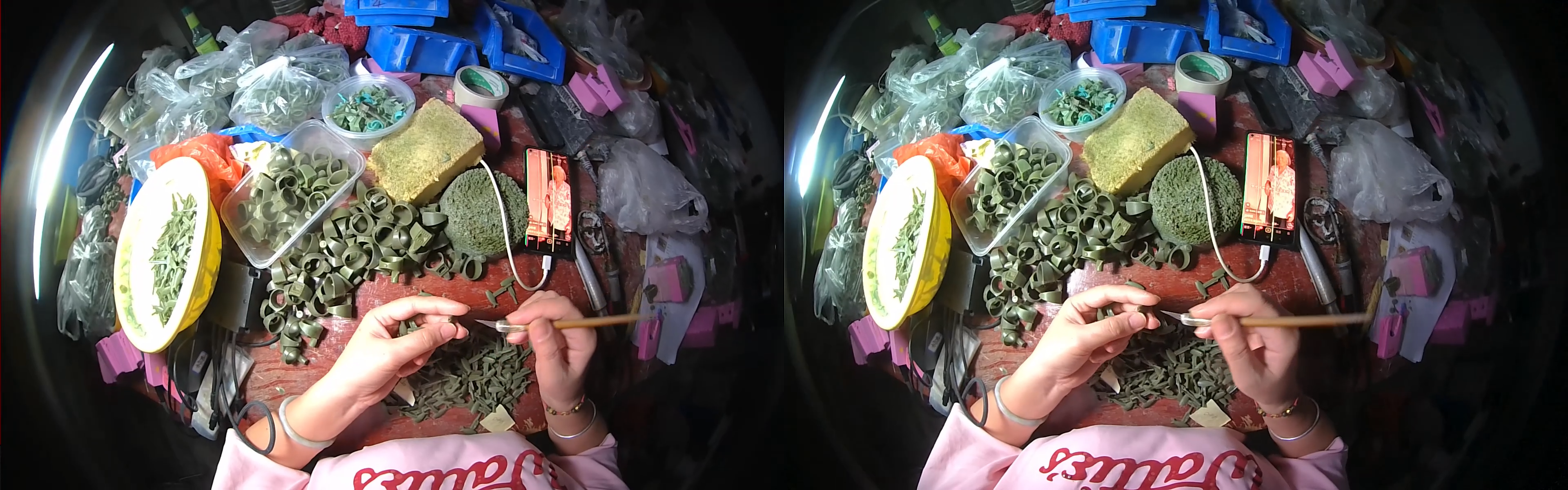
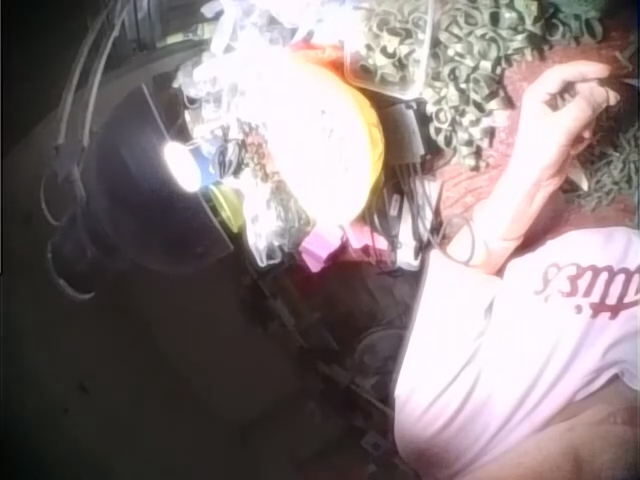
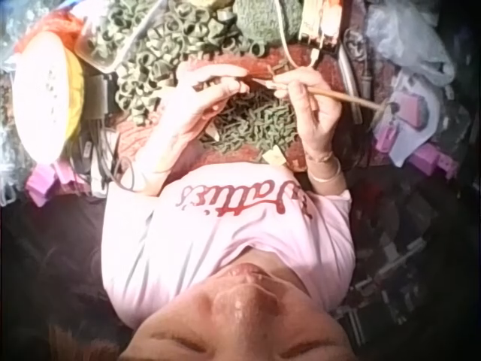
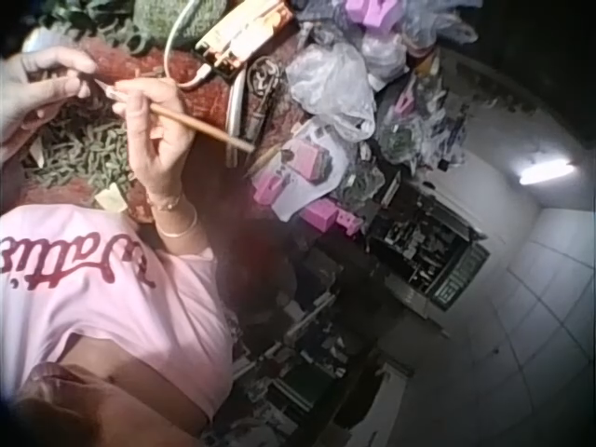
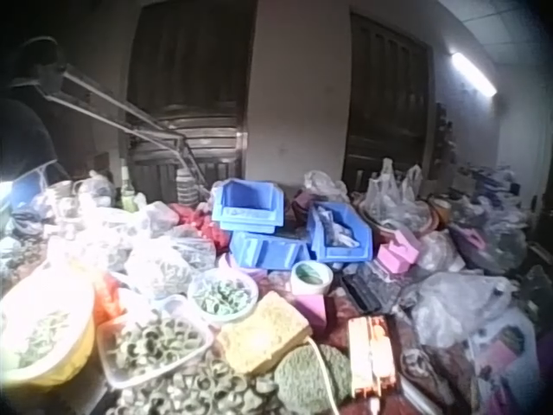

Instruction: Shaping and detailing small wax foliage components using a handheld tool on a crowded workshop table.

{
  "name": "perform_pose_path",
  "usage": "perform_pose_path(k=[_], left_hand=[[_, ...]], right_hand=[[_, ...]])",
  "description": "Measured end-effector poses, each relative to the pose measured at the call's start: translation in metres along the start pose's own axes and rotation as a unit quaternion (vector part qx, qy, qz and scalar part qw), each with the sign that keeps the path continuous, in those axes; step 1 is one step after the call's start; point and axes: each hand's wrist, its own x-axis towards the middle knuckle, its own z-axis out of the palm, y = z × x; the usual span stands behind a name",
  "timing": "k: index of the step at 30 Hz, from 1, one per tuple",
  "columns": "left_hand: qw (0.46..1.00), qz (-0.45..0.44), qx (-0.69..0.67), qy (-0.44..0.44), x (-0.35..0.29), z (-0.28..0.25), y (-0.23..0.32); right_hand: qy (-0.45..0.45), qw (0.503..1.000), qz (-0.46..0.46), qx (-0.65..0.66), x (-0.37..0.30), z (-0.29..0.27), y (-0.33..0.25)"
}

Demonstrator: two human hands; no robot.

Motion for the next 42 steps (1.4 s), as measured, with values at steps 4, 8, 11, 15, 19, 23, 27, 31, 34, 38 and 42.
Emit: perform_pose_path(k=[4,8,11,15,19,23,27,31,34,38,42], left_hand=[[0.998,0.033,0.051,0.001,-0.001,-0.001,-0.002],[0.995,0.054,0.08,0.002,-0.002,0.002,0.0],[0.994,0.067,0.085,-0.001,-0.002,0.001,-0.001],[0.991,0.094,0.093,-0.008,0.001,-0.004,-0.008],[0.989,0.104,0.105,-0.012,0.001,-0.004,-0.01],[0.99,0.1,0.1,0.0,0.0,-0.004,-0.01],[0.985,0.114,0.125,0.034,-0.001,0.0,-0.009],[0.977,0.122,0.167,0.058,-0.001,-0.001,-0.009],[0.97,0.138,0.189,0.069,-0.001,0.0,-0.01],[0.964,0.151,0.206,0.078,0.0,0.001,-0.011],[0.954,0.158,0.239,0.086,-0.002,0.002,-0.009]], right_hand=[[-0.076,0.993,-0.063,-0.071,0.008,0.005,-0.003],[-0.081,0.992,-0.056,-0.082,0.008,0.006,-0.005],[-0.08,0.99,-0.051,-0.102,0.008,0.007,-0.005],[-0.081,0.984,-0.079,-0.135,0.007,0.008,-0.005],[-0.042,0.975,-0.141,-0.167,0.009,0.01,-0.006],[-0.072,0.985,-0.09,-0.125,0.006,0.007,-0.004],[-0.077,0.981,-0.103,-0.147,0.006,0.011,-0.003],[-0.086,0.977,-0.107,-0.163,0.006,0.013,-0.003],[-0.073,0.976,-0.128,-0.161,0.006,0.015,-0.003],[-0.079,0.97,-0.142,-0.182,0.005,0.016,-0.002],[-0.079,0.968,-0.148,-0.187,0.006,0.015,-0.002]])
